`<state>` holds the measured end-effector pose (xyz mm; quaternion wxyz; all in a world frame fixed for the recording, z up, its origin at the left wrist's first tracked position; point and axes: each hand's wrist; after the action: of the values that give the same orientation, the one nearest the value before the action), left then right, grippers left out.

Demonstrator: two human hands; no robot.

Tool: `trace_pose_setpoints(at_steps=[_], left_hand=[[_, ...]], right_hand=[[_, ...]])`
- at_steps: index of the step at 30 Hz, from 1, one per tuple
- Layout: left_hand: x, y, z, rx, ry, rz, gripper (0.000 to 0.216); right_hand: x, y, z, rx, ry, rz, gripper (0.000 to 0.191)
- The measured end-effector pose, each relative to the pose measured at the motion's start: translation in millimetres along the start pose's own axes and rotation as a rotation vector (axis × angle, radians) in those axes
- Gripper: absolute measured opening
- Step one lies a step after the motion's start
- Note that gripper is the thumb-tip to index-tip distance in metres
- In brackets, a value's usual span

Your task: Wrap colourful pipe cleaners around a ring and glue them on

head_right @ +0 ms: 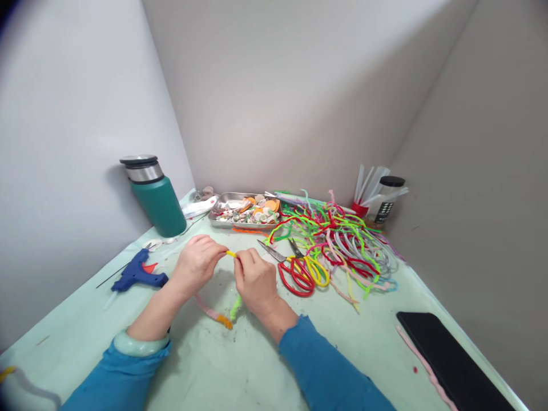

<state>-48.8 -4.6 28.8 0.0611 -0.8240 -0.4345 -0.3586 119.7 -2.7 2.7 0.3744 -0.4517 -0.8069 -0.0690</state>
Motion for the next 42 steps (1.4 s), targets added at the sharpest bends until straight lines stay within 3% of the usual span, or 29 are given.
trace_pose_setpoints(at_steps=[6,10,13,16,21,25,29,36,42], left_hand=[[0.8,3.6,3.9,-0.189,0.078,-0.092,0.027],[-1.3,4.2,3.4,-0.376,0.135,-0.338,0.053],[-3.9,2.6,2.9,-0.425,0.114,-0.556,0.043],[-4.5,3.2,2.2,-0.475,0.057,-0.625,0.033],[-1.7,11.2,1.6,-0.497,0.049,-0.541,0.030],[-0.3,16.3,3.9,-0.474,0.065,-0.486,0.030],[-0.7,17.8,6.8,-0.424,0.130,-0.509,0.031],[-5.1,13.9,14.4,-0.165,0.092,-0.281,0.027],[-8.0,10.3,17.4,-0.079,0.049,-0.237,0.028]], right_hand=[[0.1,5.7,4.3,0.103,0.036,0.040,0.015],[0.8,12.7,8.7,0.157,0.068,0.129,0.014],[1.3,17.4,12.6,0.199,0.101,0.195,0.014],[2.2,19.4,14.2,0.205,0.098,0.223,0.016],[5.7,17.7,9.8,0.166,0.092,0.145,0.034],[8.7,16.8,5.7,0.118,0.078,0.063,0.027],[9.9,18.3,4.2,0.087,0.106,0.073,0.024],[8.0,19.6,6.4,-0.058,0.089,0.049,0.021],[7.6,20.8,9.1,-0.116,0.057,0.033,0.019]])
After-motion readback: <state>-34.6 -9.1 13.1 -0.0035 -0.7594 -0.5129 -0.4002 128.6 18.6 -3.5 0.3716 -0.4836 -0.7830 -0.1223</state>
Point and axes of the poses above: each hand's wrist, its own x-axis towards the middle knuckle, its own z-axis out of the palm, y = z × x, and after that the axes turned 13 degrees about -x, right-handed
